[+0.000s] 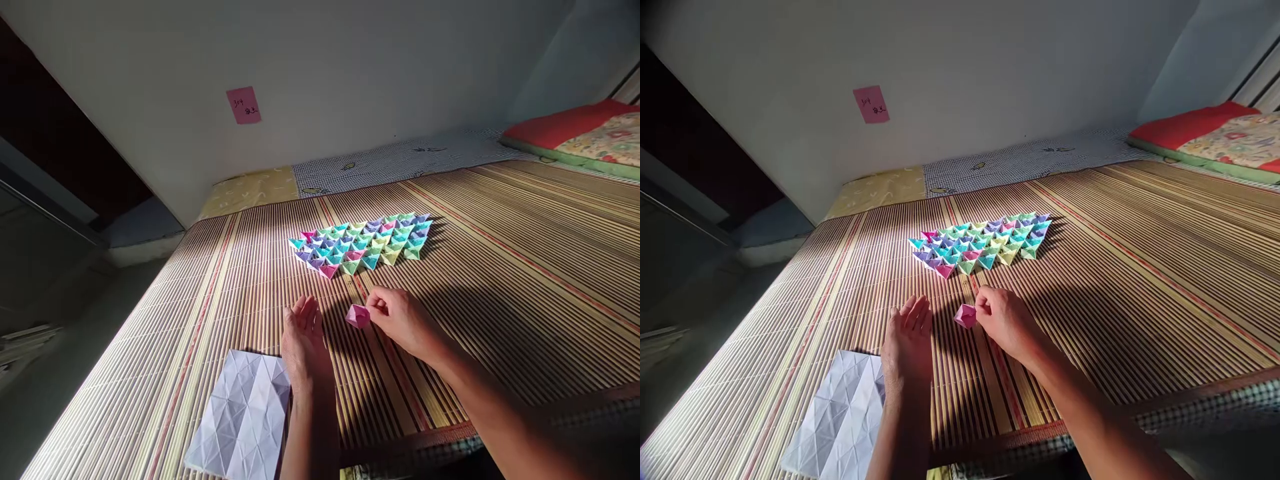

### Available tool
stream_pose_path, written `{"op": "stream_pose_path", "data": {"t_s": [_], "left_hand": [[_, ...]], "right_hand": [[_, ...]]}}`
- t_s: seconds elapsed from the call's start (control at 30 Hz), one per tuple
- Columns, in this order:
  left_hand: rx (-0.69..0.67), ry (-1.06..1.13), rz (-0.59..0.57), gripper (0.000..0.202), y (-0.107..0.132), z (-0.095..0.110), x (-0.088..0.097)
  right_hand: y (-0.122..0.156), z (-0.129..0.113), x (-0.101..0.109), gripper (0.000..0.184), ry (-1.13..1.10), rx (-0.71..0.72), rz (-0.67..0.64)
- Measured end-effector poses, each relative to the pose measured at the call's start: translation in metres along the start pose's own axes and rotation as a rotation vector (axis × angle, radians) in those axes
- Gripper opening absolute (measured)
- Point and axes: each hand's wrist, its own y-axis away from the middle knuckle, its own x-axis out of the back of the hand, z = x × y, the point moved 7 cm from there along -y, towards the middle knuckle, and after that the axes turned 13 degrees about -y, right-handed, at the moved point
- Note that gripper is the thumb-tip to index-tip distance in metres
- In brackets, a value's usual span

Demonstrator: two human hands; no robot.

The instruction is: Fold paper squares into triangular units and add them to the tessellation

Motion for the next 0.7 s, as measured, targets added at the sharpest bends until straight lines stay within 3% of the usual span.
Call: {"op": "stream_pose_path", "data": {"t_s": [0.23,0.53,0.7], "left_hand": [[-0.027,0.081,0.063,0.034,-0.011,0.012,0.013],[-0.114,0.149,0.142,0.03,-0.013,0.031,0.023],[-0.103,0.154,0.138,0.031,-0.015,0.03,0.024]], "right_hand": [[-0.015,-0.012,-0.015,0.018,-0.001,-0.003,-0.054],[-0.098,-0.039,-0.055,0.021,0.142,0.011,-0.122],[-0.115,-0.045,-0.065,0.02,0.27,0.01,-0.143]]}}
